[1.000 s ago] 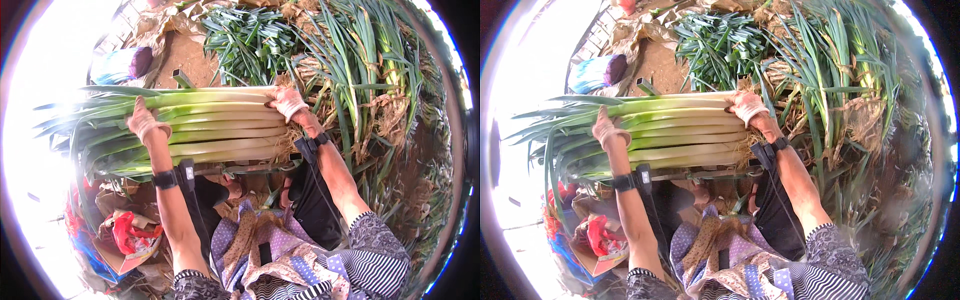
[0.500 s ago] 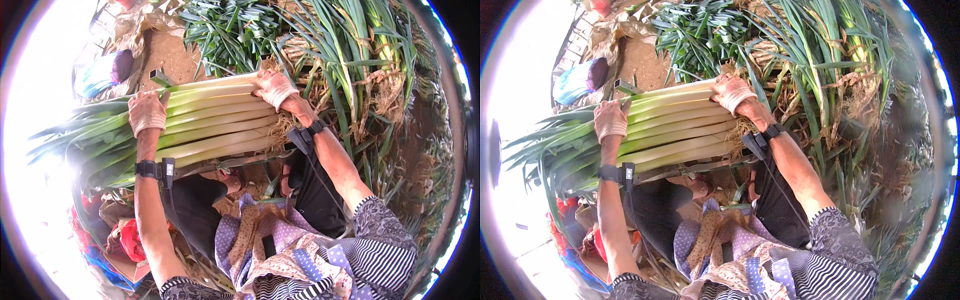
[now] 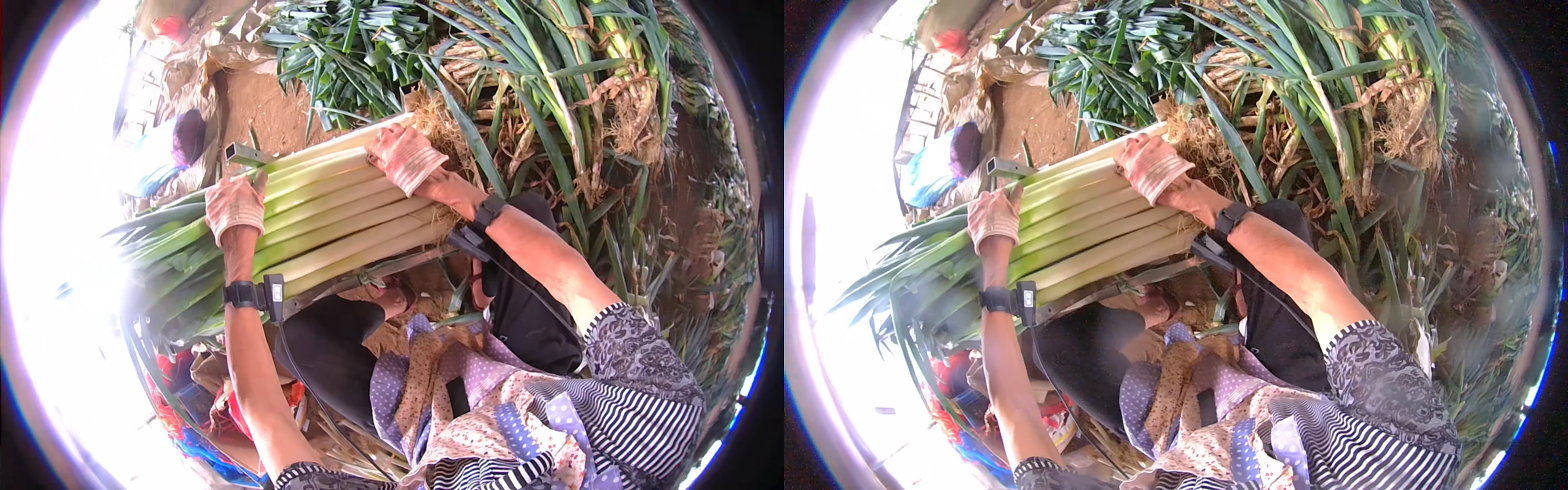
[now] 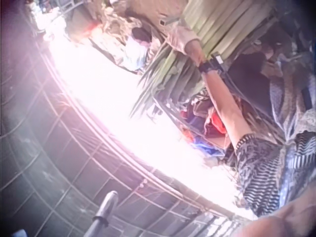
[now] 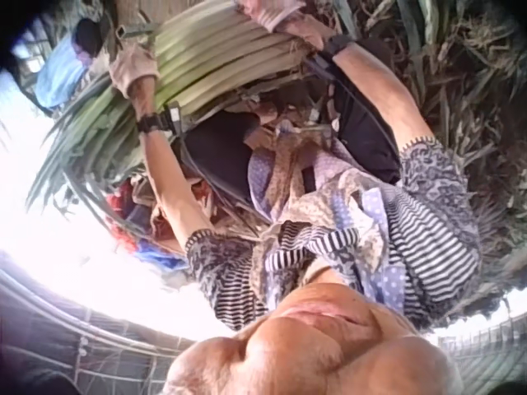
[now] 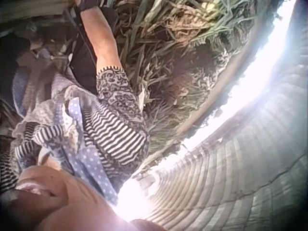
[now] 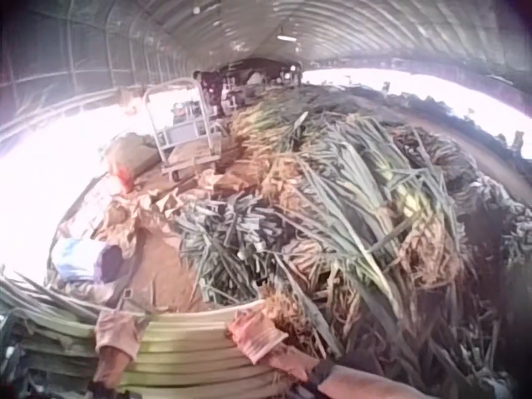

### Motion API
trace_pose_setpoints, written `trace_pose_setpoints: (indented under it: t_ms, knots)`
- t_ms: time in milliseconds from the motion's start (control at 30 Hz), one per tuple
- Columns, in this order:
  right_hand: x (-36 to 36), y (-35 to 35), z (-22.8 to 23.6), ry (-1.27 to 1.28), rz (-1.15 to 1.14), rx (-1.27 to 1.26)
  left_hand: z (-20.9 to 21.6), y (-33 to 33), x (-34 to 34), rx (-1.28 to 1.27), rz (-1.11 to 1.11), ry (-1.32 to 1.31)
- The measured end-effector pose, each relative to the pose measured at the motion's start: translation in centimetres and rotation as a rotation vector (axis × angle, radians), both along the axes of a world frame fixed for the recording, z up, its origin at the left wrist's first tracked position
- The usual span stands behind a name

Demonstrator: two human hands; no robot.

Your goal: The person is stripping the outer leaves of leeks and placing the cleaned stalks into a metal bundling rack.

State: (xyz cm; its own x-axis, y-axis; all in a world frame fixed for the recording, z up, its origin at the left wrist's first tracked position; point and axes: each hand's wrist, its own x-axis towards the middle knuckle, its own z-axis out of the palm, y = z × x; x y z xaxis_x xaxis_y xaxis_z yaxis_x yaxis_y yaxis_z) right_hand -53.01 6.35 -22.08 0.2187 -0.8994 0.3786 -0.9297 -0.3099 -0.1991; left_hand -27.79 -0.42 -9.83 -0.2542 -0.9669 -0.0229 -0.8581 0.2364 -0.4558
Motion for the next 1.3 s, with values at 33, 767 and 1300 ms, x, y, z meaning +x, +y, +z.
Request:
trace_pose_setpoints:
  t_ms: [33, 767, 1300]
  knots:
    - [0.0, 0.2, 0.1, -0.015, -0.005, 0.041, -0.2, 0.1, 0.1, -0.032, -0.047, 0.003]
    - [1.4, 0.7, -0.7, -0.157, 0.013, -0.175, -0.1, 0.3, -0.1, -0.110, -0.160, 0.013]
    - [1.3, 1.2, 1.9, -0.124, 0.016, 0.109, 3.0, 0.3, 5.4, -0.059, 0.009, -0.006]
